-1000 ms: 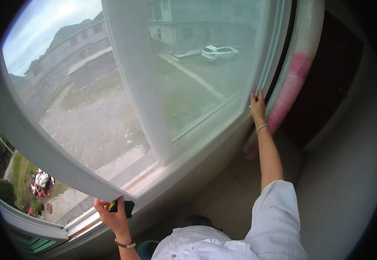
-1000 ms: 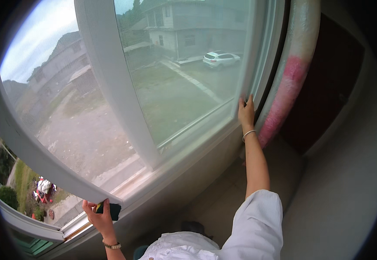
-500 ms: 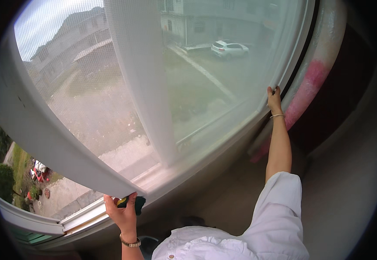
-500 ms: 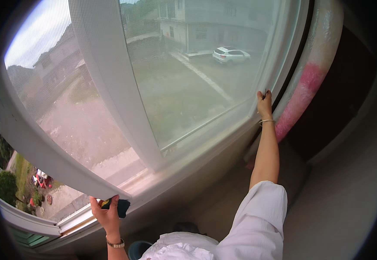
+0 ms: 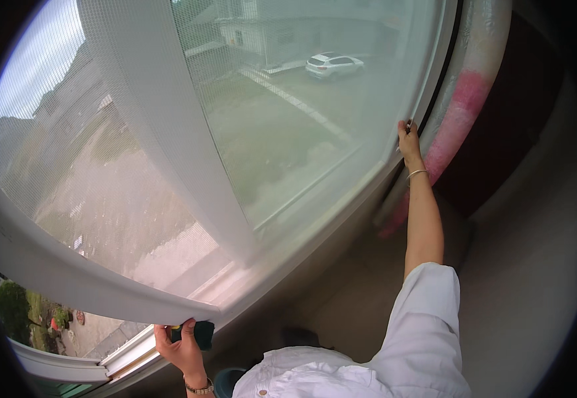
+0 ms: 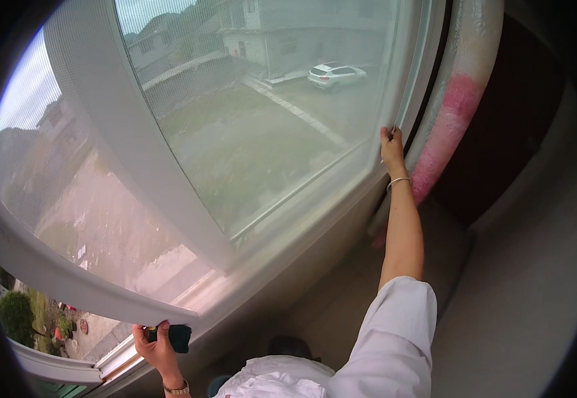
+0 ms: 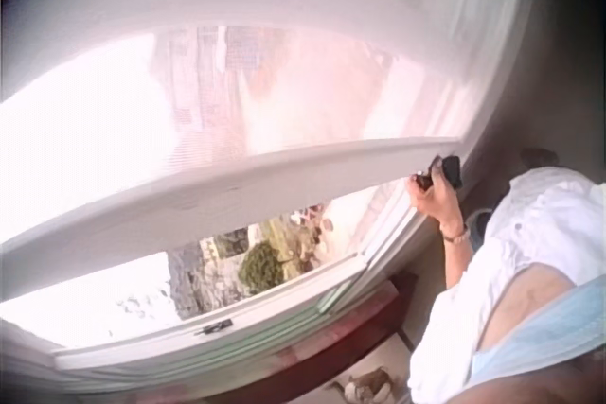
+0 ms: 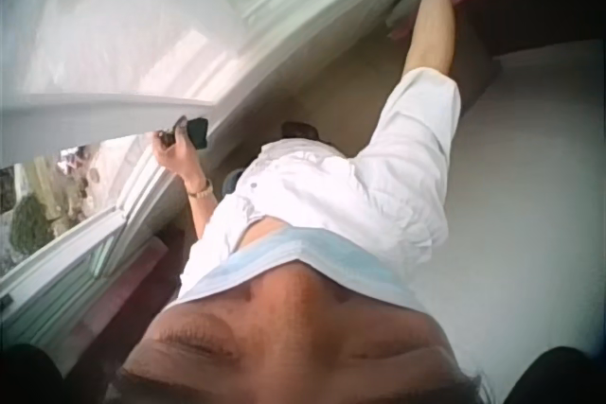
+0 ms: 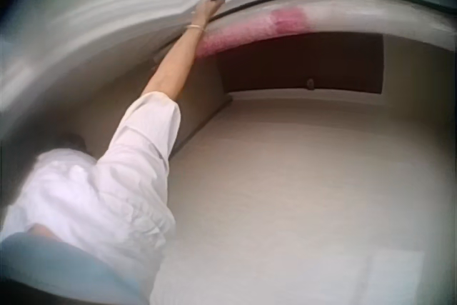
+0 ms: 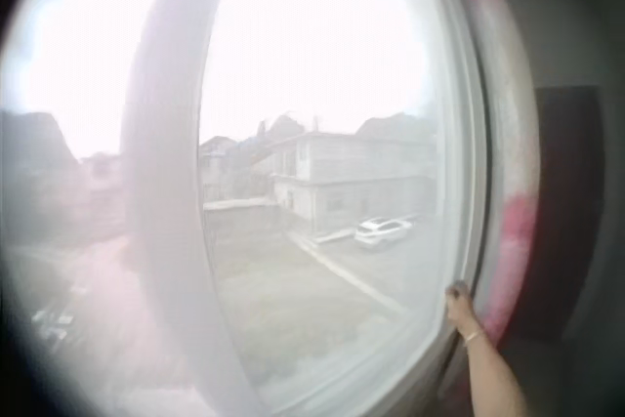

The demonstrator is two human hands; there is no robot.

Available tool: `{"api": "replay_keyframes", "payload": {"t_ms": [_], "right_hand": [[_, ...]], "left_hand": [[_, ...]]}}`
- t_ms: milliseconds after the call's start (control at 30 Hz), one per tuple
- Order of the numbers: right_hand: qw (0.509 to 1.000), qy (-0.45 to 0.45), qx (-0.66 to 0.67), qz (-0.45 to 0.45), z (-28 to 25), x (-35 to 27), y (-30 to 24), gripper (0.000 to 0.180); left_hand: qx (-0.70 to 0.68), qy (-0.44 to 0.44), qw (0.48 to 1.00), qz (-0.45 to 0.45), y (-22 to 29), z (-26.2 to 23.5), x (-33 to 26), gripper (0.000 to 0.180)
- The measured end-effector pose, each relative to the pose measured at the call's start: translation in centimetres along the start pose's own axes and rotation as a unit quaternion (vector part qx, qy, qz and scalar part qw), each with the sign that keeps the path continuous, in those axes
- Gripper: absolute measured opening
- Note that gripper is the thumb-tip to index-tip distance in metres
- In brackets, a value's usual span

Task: The person cleans a window frame using a cloth and a sponge. They wipe the frame, dip the cloth into a bucket of water, and continue scrubbing the frame with a sponge. The person also adjusts the window screen during the process.

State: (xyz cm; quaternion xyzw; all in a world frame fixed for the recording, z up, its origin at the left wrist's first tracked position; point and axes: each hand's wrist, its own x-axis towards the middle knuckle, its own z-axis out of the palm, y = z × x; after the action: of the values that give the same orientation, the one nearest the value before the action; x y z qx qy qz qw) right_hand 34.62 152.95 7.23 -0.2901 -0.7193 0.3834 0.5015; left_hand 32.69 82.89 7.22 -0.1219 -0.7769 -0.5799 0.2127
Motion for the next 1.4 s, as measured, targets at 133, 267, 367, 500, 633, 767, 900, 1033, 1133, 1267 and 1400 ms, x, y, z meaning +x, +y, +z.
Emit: {"api": "replay_keyframes", "payload": {"t_ms": [133,267,367,500,633,767,900,1033,1133,1267,1400], "right_hand": [[0.999,-0.001,0.046,-0.021,0.2,-1.7,0.3,0.056],[0.999,0.038,-0.009,-0.004,0.9,-2.6,-0.3,0.057],[0.998,0.049,-0.008,-0.028,0.6,-1.7,-0.5,0.052],[0.996,0.061,0.031,-0.055,0.5,-2.3,-1.4,0.050],[0.995,0.060,0.072,-0.024,3.0,-7.2,-3.4,0.050],[1.000,-0.004,0.021,-0.019,2.4,-9.2,-4.1,0.052],[0.999,-0.010,-0.021,-0.043,2.1,-9.2,-5.5,0.051],[0.998,0.006,0.015,-0.064,3.6,-9.7,-5.2,0.053],[0.998,0.039,-0.011,-0.057,3.8,-10.6,-5.5,0.050],[0.997,0.007,0.030,-0.072,5.6,-15.5,-9.9,0.047],[0.993,0.022,-0.060,-0.100,4.2,-14.9,-7.7,0.047]], "left_hand": [[0.004,0.015,0.999,-0.032,0.2,-1.5,-0.2,0.029],[0.026,-0.013,0.999,-0.028,-0.1,-2.3,0.0,0.025],[0.076,-0.048,0.996,-0.025,-0.8,-3.0,0.1,0.030],[0.037,-0.023,0.999,-0.026,-0.6,-3.1,0.3,0.032],[0.031,-0.012,0.997,-0.065,-1.7,-7.7,0.2,0.021],[0.076,0.026,0.995,-0.052,-1.1,-10.3,0.7,0.012],[0.128,0.030,0.990,-0.042,-1.3,-10.4,0.5,0.015],[0.204,0.092,0.974,-0.020,-0.7,-9.7,-0.1,0.020],[0.120,0.157,0.979,-0.040,-0.8,-8.9,-0.6,0.029],[0.146,0.260,0.953,-0.056,-2.8,-13.5,-0.8,0.046],[0.131,0.268,0.953,0.049,-6.8,-17.0,-1.1,0.041]]}}
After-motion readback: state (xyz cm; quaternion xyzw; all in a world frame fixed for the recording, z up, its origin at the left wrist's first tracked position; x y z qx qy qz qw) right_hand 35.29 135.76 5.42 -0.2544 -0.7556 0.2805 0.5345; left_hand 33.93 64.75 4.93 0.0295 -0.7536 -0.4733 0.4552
